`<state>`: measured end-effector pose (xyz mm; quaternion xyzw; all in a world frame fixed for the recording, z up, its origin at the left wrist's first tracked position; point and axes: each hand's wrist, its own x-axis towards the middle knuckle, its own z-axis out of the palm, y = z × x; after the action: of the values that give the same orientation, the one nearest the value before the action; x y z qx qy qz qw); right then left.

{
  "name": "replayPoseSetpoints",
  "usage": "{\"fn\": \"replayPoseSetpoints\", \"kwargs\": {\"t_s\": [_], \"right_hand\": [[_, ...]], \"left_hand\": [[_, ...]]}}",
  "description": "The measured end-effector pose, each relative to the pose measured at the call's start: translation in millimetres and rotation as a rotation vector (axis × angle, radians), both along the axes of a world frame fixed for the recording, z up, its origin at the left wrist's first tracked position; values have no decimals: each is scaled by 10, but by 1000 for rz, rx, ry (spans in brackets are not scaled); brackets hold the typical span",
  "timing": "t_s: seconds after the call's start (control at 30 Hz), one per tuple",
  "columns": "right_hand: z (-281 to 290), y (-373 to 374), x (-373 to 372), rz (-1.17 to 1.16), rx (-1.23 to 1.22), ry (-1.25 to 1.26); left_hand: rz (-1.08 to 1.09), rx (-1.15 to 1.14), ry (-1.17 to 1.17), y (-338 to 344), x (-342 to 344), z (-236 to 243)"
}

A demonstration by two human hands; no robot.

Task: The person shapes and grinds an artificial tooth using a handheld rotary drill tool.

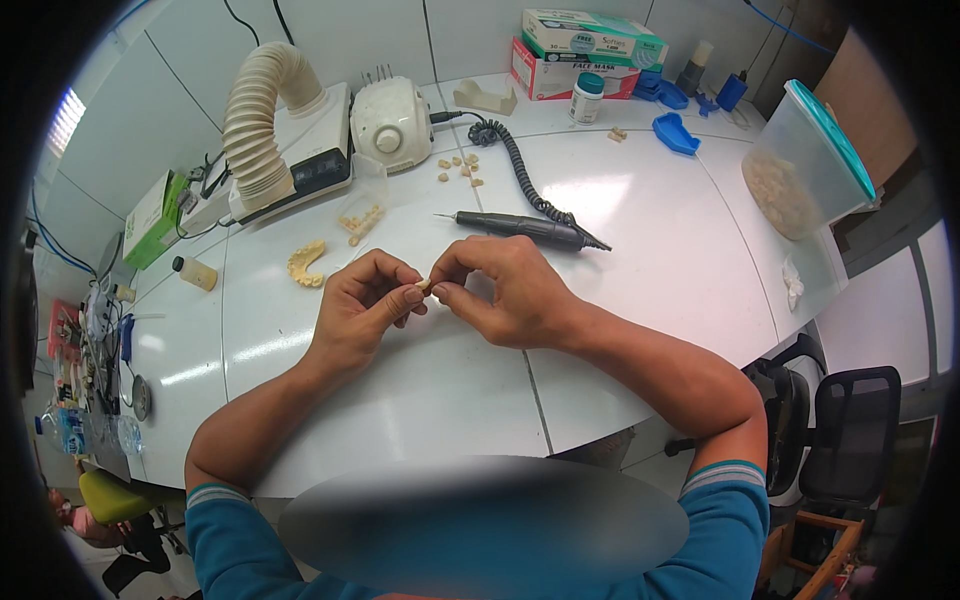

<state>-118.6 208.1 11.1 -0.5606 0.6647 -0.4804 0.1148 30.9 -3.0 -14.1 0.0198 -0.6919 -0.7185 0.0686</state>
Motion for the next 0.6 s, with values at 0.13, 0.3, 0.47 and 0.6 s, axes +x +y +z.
{"fn": "replayPoseSetpoints", "kwargs": {"t_s": [0.13, 0.3, 0.47, 0.6], "right_hand": [[11, 2, 1, 1, 6, 5], [17, 8, 1, 3, -2, 3], [1, 10, -12, 2, -3, 7], [10, 13, -8, 2, -8, 11]], "left_hand": [[0, 6, -2, 3, 0, 6], [-3, -6, -11, -1, 8, 11], [-16, 18, -20, 12, 21, 34], [-16, 30, 26, 32, 28, 19]]}}
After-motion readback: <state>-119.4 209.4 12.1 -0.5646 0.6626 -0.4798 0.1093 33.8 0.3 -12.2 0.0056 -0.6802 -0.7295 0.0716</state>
